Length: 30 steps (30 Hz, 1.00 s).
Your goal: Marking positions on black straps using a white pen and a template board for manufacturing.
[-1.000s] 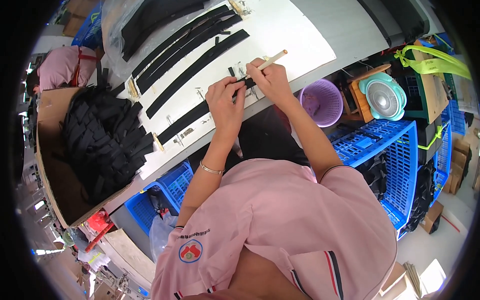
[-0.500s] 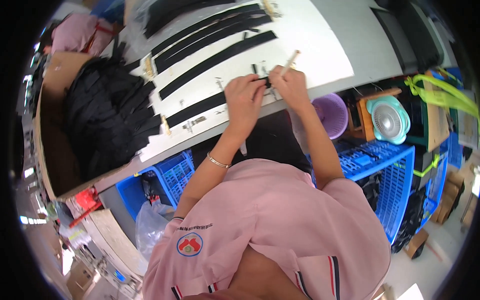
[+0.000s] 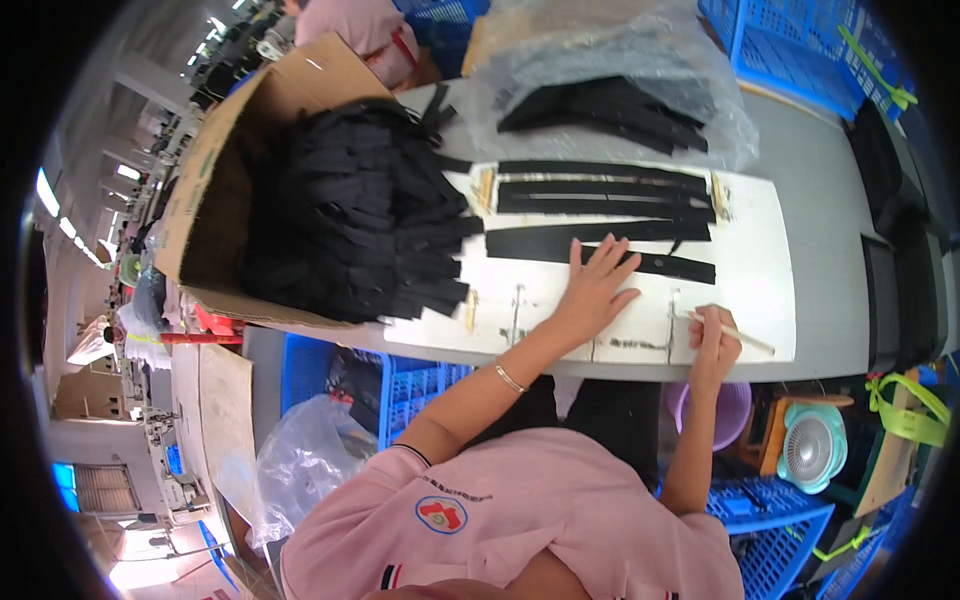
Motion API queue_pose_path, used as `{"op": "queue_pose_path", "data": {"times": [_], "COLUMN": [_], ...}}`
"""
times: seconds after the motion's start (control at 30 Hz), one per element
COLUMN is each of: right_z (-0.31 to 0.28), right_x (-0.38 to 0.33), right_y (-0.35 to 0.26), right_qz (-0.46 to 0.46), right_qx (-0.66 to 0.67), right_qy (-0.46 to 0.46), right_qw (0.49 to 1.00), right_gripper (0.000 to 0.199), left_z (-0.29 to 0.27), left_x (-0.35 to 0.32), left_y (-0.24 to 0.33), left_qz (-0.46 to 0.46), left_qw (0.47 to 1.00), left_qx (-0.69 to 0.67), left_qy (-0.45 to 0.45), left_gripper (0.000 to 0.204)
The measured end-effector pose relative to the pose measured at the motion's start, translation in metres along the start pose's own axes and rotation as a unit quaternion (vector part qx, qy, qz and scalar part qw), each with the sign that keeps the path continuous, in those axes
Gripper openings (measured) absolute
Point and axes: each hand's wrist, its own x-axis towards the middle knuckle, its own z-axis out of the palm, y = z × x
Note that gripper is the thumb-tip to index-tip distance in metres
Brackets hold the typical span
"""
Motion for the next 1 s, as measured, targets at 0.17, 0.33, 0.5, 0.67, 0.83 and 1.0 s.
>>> {"op": "queue_pose_path", "data": {"times": [0.17,0.33,0.5,0.67,0.83,1.0], "right_z": [0.009,0.011,0.009,0.017,0.005,0.01], "right_x": [0.003,0.01,0.014,0.011,0.004,0.007], "right_y": [0.005,0.003,0.003,0.0,0.005,0.006], "right_qz": [-0.021,-0.026,-0.054,-0.035,-0.036,-0.037], "right_qx": [0.076,0.058,0.056,0.037,0.066,0.065], "right_qy": [-0.018,-0.018,-0.024,-0.058,-0.049,-0.039], "right_qw": [0.997,0.998,0.997,0.997,0.996,0.996], "right_gripper": [0.029,0.03,0.03,0.028,0.027,0.025], "left_z": [-0.019,-0.089,-0.162,-0.193,-0.184,-0.132], "left_x": [0.001,-0.043,-0.088,-0.11,-0.085,-0.066], "left_y": [-0.019,-0.051,-0.102,-0.136,-0.111,-0.068], "left_qz": [-0.036,-0.058,-0.118,-0.119,-0.083,-0.017], "left_qw": [0.994,0.993,0.942,0.953,0.944,0.978], "left_qx": [-0.101,0.055,0.282,0.249,0.246,0.135], "left_qy": [0.011,0.088,0.141,0.124,0.201,0.16], "left_gripper": [0.047,0.042,0.048,0.028,0.013,0.016]}}
